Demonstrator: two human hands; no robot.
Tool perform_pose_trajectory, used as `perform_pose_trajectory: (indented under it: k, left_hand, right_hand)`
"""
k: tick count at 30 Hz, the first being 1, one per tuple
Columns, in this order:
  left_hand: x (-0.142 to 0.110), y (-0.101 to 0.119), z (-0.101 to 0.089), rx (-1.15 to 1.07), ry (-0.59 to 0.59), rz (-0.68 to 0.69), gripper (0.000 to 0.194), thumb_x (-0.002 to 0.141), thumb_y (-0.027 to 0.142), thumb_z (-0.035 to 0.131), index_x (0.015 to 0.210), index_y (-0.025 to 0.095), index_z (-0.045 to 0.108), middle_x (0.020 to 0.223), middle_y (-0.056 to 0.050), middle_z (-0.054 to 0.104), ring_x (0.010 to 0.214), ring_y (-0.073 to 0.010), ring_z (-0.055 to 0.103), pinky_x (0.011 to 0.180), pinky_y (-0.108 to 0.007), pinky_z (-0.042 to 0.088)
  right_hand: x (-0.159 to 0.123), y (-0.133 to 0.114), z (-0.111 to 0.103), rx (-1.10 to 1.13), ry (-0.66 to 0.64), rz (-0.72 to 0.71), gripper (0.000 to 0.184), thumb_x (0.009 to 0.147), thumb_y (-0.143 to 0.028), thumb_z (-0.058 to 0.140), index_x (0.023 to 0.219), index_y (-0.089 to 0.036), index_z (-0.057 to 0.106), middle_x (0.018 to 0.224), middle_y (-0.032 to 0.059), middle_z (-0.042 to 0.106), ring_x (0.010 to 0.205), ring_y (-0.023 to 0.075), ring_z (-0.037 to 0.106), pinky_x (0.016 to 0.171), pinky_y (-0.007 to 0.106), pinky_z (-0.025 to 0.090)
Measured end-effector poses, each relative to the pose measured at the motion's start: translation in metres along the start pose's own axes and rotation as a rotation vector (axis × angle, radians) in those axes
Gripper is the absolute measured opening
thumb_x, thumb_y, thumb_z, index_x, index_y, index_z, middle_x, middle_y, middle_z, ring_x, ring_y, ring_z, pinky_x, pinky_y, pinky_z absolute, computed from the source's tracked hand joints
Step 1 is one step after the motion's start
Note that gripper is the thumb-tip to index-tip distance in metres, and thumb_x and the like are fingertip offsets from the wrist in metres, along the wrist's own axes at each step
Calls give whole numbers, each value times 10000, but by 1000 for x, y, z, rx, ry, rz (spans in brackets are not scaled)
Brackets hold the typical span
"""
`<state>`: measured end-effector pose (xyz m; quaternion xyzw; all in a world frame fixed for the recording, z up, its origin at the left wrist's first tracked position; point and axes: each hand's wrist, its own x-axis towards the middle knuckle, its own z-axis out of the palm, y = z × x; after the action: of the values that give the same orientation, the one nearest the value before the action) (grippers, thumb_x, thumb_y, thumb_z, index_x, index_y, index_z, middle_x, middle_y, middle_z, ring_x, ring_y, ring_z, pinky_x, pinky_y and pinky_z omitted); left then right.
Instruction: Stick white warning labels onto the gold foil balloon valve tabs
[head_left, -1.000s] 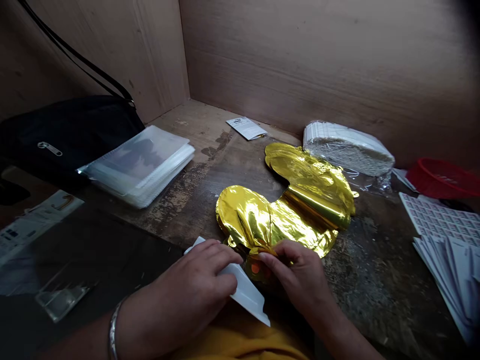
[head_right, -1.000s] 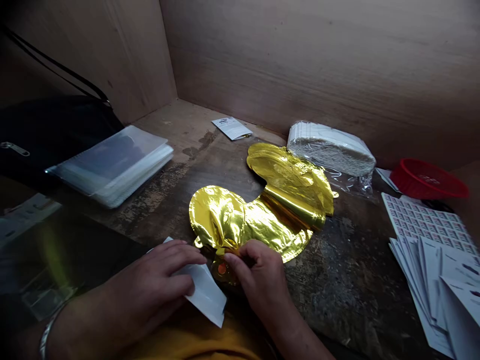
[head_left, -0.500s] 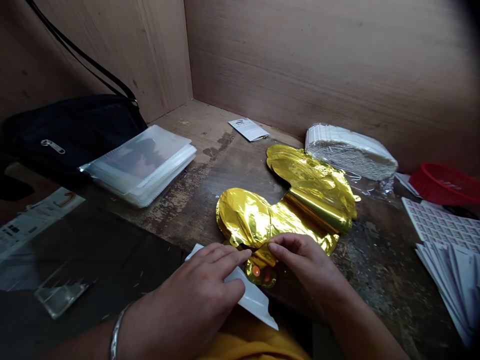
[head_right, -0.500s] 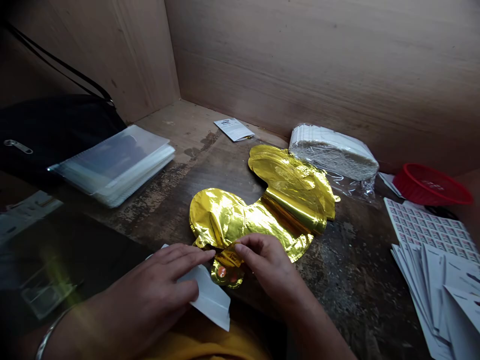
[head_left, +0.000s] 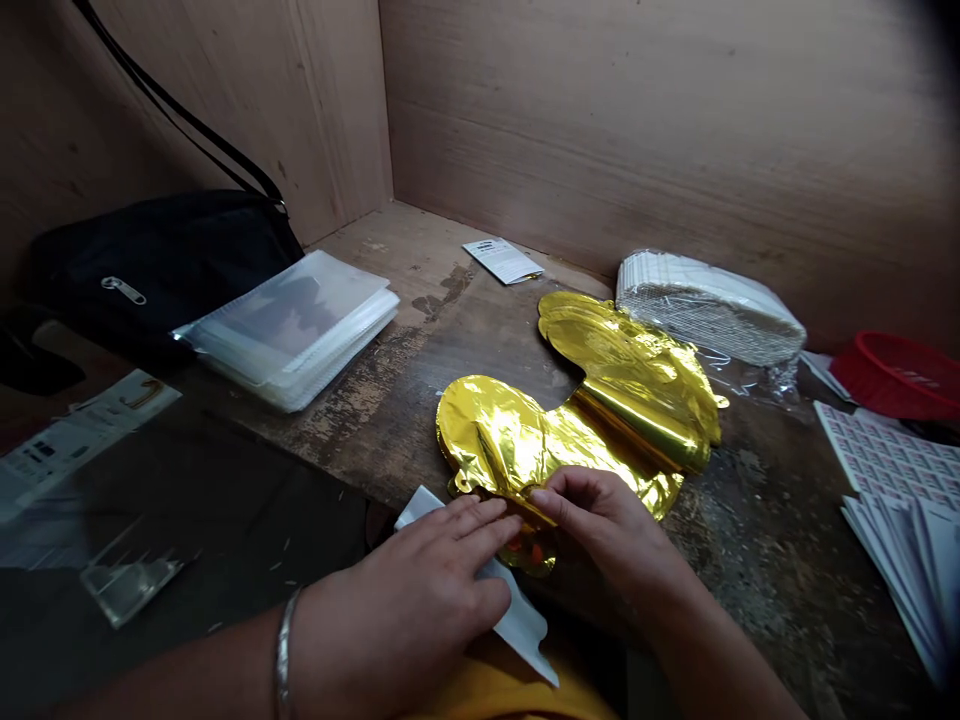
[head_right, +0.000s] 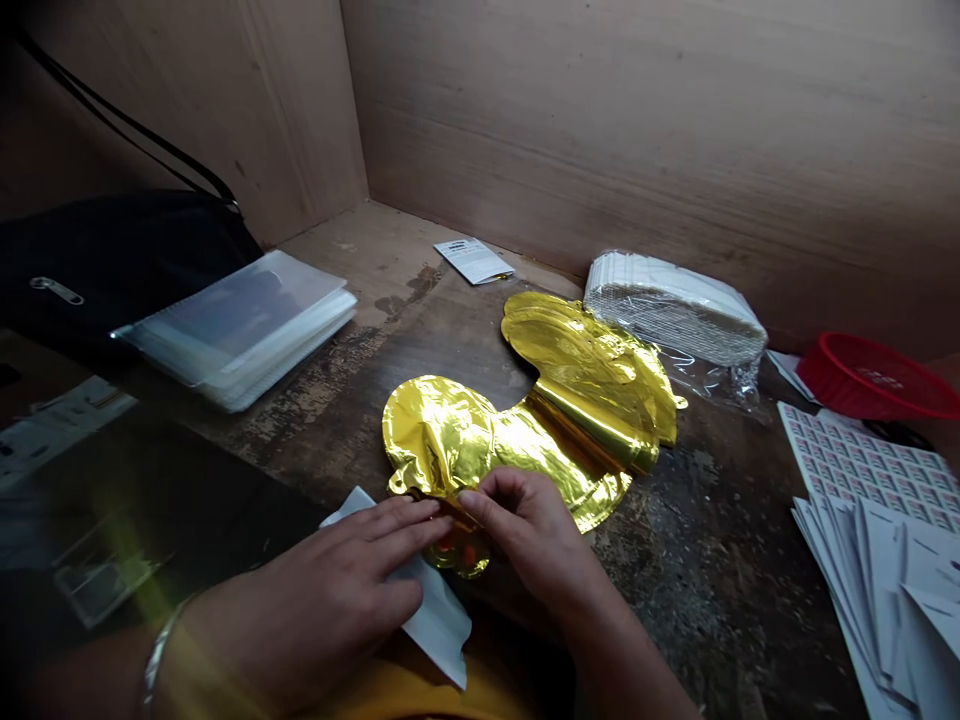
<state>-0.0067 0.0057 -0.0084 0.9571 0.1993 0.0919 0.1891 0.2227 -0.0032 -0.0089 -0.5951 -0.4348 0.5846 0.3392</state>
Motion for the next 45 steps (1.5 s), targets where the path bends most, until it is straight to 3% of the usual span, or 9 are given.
perform_pose_trajectory:
  k: [3, 8, 14, 21, 27, 31, 35, 40, 45]
  left_hand:
    - [7, -5, -1, -6, -19, 3, 84, 927, 232, 562, 938, 189, 634, 1430, -71, 490, 1364, -273, 408, 1179, -409, 265]
    - [16, -8, -3, 0, 18, 28, 54, 899, 215, 592, 871, 198, 635, 1215, -44, 601, 1216, -233, 525, 1169, -399, 254]
    - [20, -7, -3, 9, -11, 14, 130, 917, 249, 567, 805, 201, 613, 975, -37, 586, 983, -214, 544, 1028, -448, 371]
    - [18, -9, -6, -58, 19, -22, 49, 879, 210, 608, 846, 218, 643, 1171, -47, 610, 1076, -238, 547, 997, -410, 401]
    - [20, -11, 2, -49, 76, 14, 105, 846, 165, 618, 886, 240, 680, 1331, -65, 575, 1214, -265, 513, 1108, -458, 324]
    - [22, -9, -3, -77, 73, 3, 140, 852, 149, 585, 894, 242, 680, 1316, -63, 590, 1199, -258, 525, 1097, -441, 356]
    - [24, -13, -13, -217, 10, -7, 182, 866, 141, 523, 902, 246, 668, 1320, -13, 583, 1157, -239, 534, 1050, -409, 399]
    - [23, -16, -29, -509, -16, -75, 167, 823, 114, 557, 906, 224, 652, 1211, 5, 603, 1064, -175, 556, 989, -305, 405]
    - [23, -15, -38, -817, -112, -444, 157, 886, 299, 546, 825, 182, 631, 756, 37, 617, 710, -121, 556, 606, -200, 394]
  right_hand:
    - [0, -2, -2, -26, 30, -41, 342, 822, -463, 684, 694, -161, 586, 591, -37, 520, 532, 77, 445, 494, 202, 359]
    - [-3, -2, -5, -38, 394, -209, 279, 855, -472, 631, 792, -201, 597, 775, 8, 646, 670, 129, 592, 591, 231, 488]
    - [-3, 19, -2, -694, 121, -521, 621, 712, -252, 761, 1303, -218, 572, 1408, 130, 531, 1342, 306, 415, 1109, 507, 342]
    - [-3, -6, 1, -587, 130, -471, 218, 914, -241, 520, 909, -210, 736, 971, 78, 729, 930, 212, 646, 826, 348, 520]
    - [47, -49, -89, -533, 570, -148, 330, 889, -431, 576, 778, -135, 672, 626, 11, 638, 548, 156, 580, 516, 278, 472]
    - [86, -59, -163, -627, 891, 7, 223, 917, -344, 604, 972, -131, 642, 917, 23, 663, 773, 155, 643, 690, 315, 543]
    - [92, -61, -189, -701, 1053, 53, 217, 913, -312, 614, 1045, -142, 642, 1045, 67, 665, 897, 183, 648, 798, 379, 540]
    - [37, -52, -120, -767, 1053, -153, 319, 909, -337, 538, 1128, -143, 665, 1117, 127, 685, 991, 256, 637, 867, 388, 479]
    - [-46, -24, -6, -665, 157, -466, 495, 810, -380, 680, 1282, -290, 562, 1213, 55, 661, 1074, 246, 628, 872, 321, 507]
